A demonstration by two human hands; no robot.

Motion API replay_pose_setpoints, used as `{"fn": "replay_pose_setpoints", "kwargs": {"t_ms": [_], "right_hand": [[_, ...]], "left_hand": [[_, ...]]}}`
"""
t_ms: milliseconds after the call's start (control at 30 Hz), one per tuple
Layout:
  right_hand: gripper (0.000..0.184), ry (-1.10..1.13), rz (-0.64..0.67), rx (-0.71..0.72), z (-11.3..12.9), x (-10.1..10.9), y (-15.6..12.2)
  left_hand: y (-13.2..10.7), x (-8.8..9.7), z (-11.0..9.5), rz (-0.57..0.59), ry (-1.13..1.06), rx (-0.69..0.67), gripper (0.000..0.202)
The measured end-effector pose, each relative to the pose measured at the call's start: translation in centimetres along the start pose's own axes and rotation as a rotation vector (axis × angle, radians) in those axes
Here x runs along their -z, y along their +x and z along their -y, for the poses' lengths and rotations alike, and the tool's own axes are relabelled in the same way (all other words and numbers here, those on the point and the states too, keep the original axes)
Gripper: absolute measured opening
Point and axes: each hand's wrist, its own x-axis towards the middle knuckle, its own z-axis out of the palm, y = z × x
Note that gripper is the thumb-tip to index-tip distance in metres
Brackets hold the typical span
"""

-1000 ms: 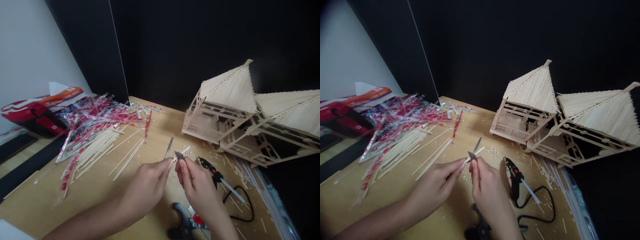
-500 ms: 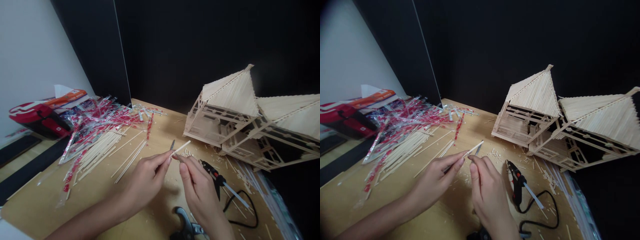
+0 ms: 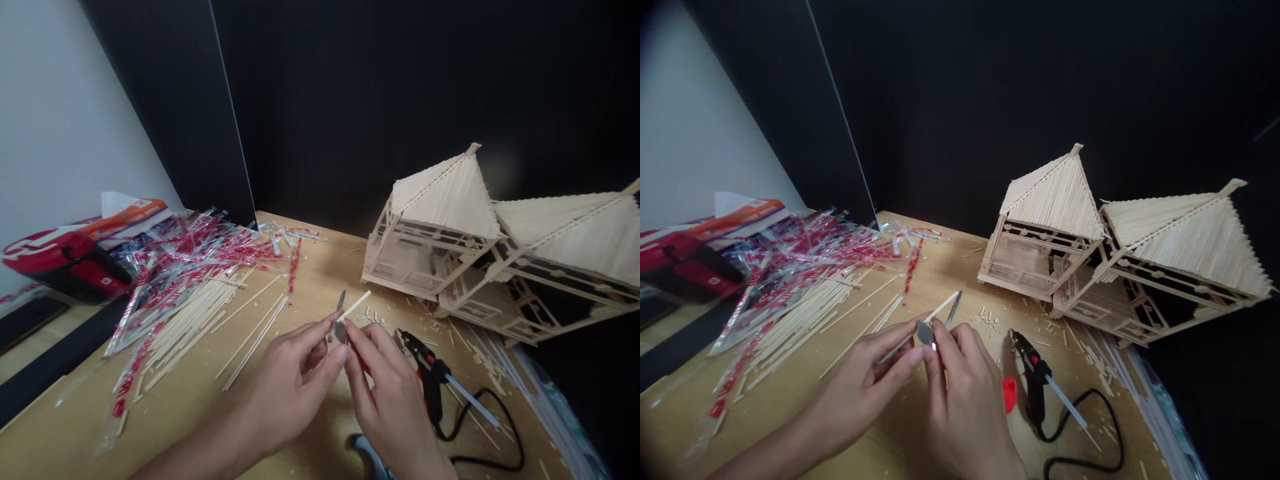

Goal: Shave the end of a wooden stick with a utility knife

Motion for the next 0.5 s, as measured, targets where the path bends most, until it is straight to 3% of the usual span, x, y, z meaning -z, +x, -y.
{"fn": "replay_pose_setpoints", "kwargs": {"t_ms": [300,500], "right_hand": [[0.032,0.052,0.024,-0.011,-0.2,-0.3,0.0],[0.029,0.014,-0.072,0.009,-0.1,-1.0,-0.1]], "left_hand": [[0.4,-0.1,0.8,-0.004,-0.032,-0.064,0.033],[0.4,0.1,1.1,-0.076,-0.022,-0.092,0.030]]}}
